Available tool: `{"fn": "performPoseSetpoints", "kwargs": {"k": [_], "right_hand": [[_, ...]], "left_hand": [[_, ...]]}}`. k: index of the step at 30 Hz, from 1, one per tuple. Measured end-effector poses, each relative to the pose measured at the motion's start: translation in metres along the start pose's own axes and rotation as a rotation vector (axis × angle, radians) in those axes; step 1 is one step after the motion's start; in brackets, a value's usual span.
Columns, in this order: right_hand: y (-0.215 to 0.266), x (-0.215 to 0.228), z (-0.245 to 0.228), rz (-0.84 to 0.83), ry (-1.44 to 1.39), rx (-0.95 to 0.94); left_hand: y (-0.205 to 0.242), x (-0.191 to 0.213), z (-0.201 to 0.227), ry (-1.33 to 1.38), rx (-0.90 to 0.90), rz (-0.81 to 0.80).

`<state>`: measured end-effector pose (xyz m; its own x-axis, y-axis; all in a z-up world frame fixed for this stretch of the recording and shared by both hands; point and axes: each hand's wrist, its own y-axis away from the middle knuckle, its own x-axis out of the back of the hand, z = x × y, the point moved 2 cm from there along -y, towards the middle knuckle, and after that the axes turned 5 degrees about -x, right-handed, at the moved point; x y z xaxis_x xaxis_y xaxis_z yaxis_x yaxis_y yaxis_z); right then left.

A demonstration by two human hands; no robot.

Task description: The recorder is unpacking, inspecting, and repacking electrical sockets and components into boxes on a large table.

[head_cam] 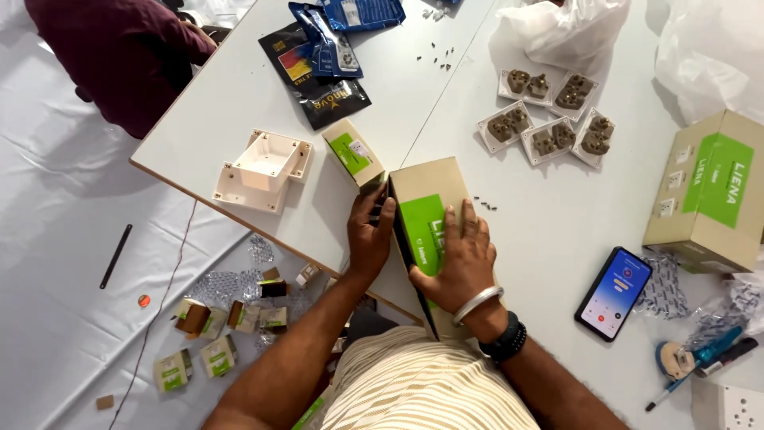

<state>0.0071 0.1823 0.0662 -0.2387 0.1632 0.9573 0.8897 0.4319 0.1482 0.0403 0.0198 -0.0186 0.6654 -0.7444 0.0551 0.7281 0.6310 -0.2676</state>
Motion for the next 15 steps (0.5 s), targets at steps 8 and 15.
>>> {"fn": "performPoseSetpoints", "kwargs": {"k": [8, 15], "right_hand": [[0.001, -0.001, 0.013, 0.151, -0.185, 0.091], [0.003, 0.007, 0.021, 0.165, -0.395, 0.17]], "left_hand": [[-0.005, 0.005, -0.002, 0.036, -0.089, -0.071], [-0.005, 0.009, -0.002, -0.006, -0.153, -0.085]]}}
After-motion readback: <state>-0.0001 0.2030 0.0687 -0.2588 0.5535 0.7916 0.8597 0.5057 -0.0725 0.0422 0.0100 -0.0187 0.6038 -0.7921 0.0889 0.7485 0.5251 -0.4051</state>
